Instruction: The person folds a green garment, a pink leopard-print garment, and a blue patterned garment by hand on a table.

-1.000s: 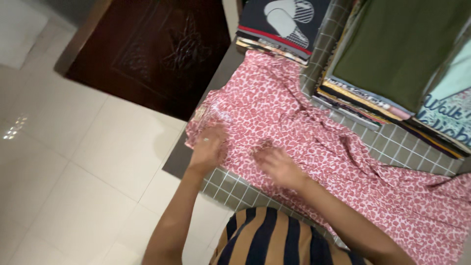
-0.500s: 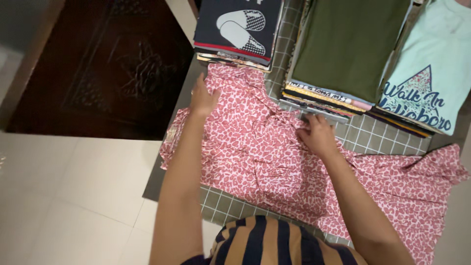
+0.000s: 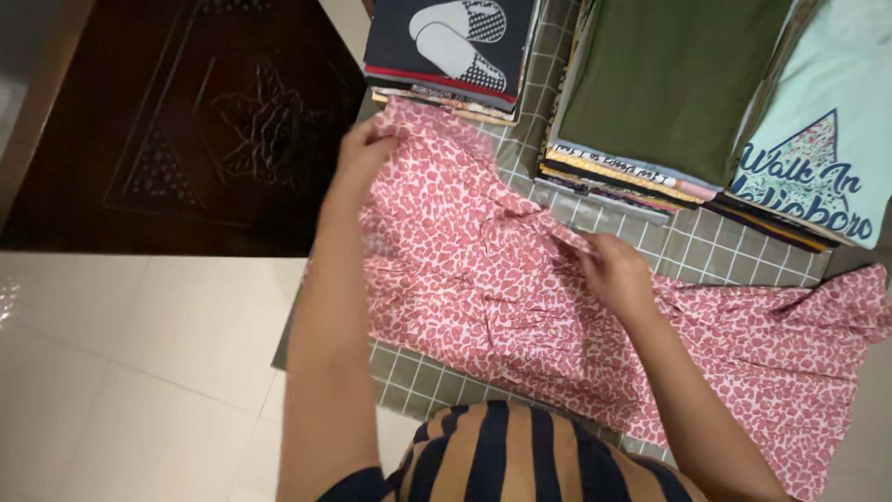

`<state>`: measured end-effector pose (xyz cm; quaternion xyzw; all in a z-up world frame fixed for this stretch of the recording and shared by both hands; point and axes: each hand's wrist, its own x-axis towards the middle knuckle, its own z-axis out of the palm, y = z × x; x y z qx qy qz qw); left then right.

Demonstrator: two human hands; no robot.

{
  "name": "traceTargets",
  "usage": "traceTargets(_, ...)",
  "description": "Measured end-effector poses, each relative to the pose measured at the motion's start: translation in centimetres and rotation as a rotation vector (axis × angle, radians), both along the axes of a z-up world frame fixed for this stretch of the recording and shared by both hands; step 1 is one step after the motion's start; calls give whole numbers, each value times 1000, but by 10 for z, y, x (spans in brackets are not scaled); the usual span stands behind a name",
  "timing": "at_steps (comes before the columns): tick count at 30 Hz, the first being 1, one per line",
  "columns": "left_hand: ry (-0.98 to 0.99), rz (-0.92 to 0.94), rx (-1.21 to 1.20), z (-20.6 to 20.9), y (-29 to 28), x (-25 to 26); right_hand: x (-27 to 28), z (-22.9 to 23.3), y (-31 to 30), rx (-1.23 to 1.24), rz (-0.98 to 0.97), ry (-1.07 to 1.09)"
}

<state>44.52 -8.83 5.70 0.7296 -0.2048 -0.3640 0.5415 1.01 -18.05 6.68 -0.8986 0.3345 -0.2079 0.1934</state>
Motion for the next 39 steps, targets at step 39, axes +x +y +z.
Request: traceTargets(39,-611,-162,-90,-24,198,-34,-64,-18,117,-72,247,173)
